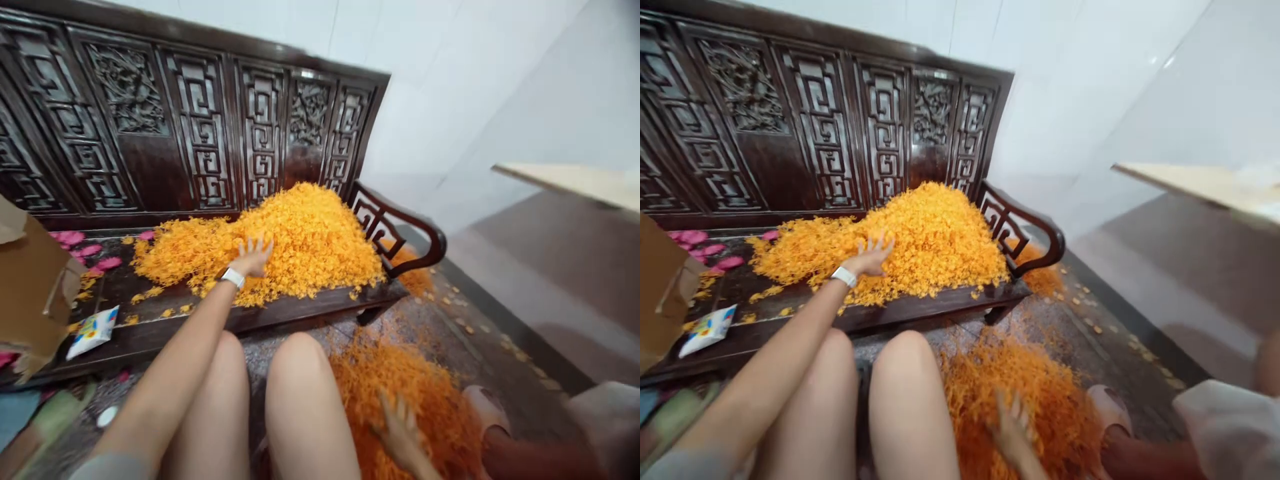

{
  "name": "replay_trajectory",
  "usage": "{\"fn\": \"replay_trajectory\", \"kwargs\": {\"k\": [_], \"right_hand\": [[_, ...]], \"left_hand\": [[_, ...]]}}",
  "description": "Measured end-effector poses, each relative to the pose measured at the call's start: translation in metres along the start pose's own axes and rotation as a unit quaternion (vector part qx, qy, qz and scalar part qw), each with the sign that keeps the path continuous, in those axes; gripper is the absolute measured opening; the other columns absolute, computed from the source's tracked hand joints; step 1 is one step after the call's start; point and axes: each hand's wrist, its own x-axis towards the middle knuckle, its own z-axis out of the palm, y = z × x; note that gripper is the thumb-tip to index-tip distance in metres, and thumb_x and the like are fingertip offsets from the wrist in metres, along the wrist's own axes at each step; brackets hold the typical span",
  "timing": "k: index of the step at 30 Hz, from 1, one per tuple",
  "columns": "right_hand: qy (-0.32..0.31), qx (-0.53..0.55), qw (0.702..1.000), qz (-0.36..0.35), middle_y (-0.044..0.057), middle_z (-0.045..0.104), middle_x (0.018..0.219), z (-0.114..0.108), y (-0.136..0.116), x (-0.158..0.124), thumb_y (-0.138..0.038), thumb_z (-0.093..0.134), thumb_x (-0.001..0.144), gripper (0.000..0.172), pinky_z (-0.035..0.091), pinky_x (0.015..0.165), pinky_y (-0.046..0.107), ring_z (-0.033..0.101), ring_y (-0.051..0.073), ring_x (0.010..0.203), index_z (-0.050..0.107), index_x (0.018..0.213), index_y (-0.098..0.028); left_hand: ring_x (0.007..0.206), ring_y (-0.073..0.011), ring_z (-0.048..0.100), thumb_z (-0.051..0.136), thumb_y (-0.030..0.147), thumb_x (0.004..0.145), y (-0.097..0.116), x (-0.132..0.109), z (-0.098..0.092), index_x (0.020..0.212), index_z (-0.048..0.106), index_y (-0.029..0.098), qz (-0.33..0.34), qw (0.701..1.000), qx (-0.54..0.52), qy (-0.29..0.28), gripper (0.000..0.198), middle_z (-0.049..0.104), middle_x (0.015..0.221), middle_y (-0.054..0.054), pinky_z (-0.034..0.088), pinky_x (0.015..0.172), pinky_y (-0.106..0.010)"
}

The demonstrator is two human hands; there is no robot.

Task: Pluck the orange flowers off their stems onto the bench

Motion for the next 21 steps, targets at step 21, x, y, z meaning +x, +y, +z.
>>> {"fn": "replay_trajectory", "kwargs": {"k": [21], "right_hand": [[0.157, 0.051, 0.986, -0.002, 0.029, 0.048, 0.155, -0.074, 0.036, 0.017, -0.074, 0.039, 0.069, 0.076, 0.036, 0.129, 0.054, 0.038, 0.045, 0.159, 0.063, 0.126, -0.03]], "left_hand": [[0.141, -0.0379, 0.058, 0.07, 0.018, 0.087, -0.093, -0.01, -0.005, 0.118, 0.081, 0.016, 0.082, 0.992, 0.058, 0.076, 0.033, 0.067, 0.144, -0.02, 0.045, 0.118, -0.05]]}}
